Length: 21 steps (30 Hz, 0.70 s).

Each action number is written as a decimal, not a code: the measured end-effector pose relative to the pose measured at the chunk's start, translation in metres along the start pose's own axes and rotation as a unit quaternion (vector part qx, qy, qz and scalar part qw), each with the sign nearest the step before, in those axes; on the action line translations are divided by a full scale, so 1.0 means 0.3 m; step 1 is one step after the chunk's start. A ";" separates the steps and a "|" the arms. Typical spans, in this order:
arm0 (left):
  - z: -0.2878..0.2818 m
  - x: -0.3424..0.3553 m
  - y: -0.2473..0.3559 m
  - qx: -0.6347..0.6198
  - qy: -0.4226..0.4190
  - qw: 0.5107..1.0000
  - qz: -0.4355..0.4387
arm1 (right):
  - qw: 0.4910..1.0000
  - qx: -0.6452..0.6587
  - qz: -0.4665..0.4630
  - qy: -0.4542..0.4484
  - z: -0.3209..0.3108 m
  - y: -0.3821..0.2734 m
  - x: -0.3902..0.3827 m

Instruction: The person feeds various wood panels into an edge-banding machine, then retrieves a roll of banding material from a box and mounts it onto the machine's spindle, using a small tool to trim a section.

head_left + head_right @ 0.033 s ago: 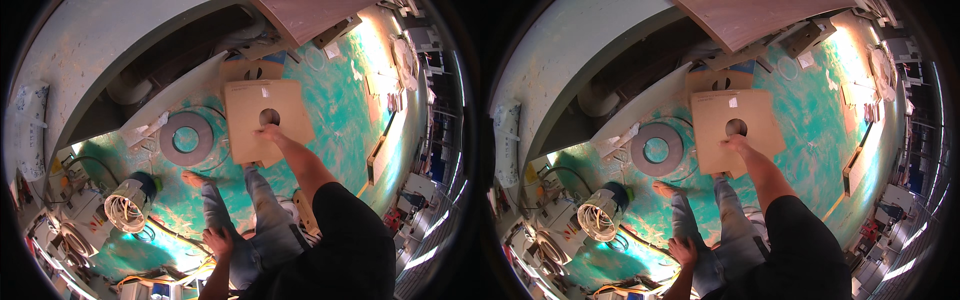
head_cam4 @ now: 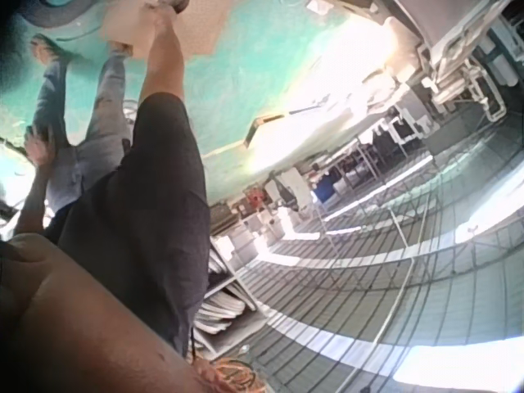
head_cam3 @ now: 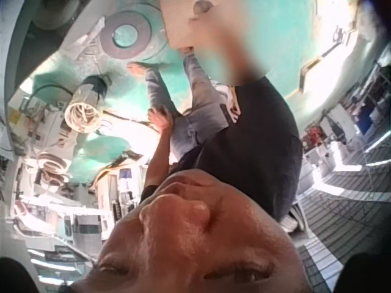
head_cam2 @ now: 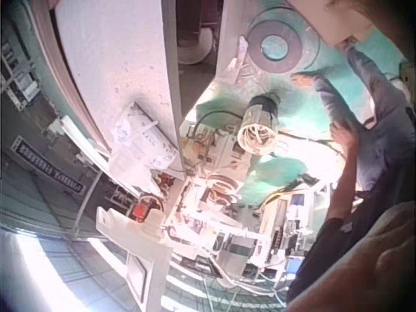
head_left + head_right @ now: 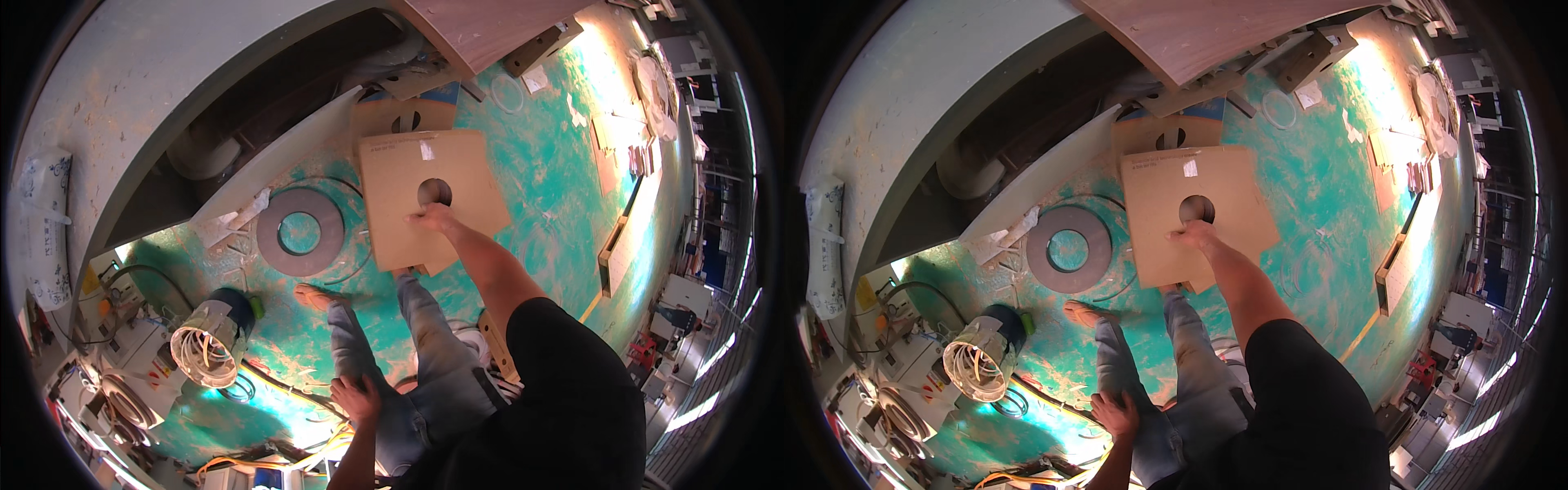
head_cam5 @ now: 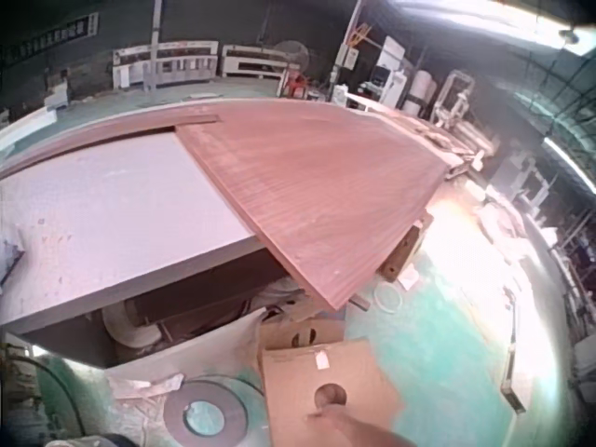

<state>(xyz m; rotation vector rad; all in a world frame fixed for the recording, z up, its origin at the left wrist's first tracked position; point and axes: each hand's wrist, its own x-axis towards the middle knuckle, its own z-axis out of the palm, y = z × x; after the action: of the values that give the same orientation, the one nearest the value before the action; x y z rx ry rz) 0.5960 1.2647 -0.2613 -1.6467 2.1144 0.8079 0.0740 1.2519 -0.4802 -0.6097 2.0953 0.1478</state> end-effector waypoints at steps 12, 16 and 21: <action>0.035 0.015 -0.027 0.036 0.013 0.998 0.059 | 0.977 -0.017 -0.026 0.212 0.085 -0.287 -0.315; 0.039 0.038 -0.046 0.025 0.027 0.996 0.079 | 0.966 -0.004 -0.026 0.259 0.165 -0.287 -0.411; 0.059 0.084 -0.017 -0.020 0.014 0.998 0.050 | 0.963 0.005 -0.052 0.264 0.227 -0.279 -0.482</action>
<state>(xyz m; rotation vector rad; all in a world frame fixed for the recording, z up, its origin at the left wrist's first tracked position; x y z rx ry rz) 0.5927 1.2556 -0.2908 -1.5908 2.2298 0.8666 0.2310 1.2545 -0.3911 -0.8186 2.5640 -0.0976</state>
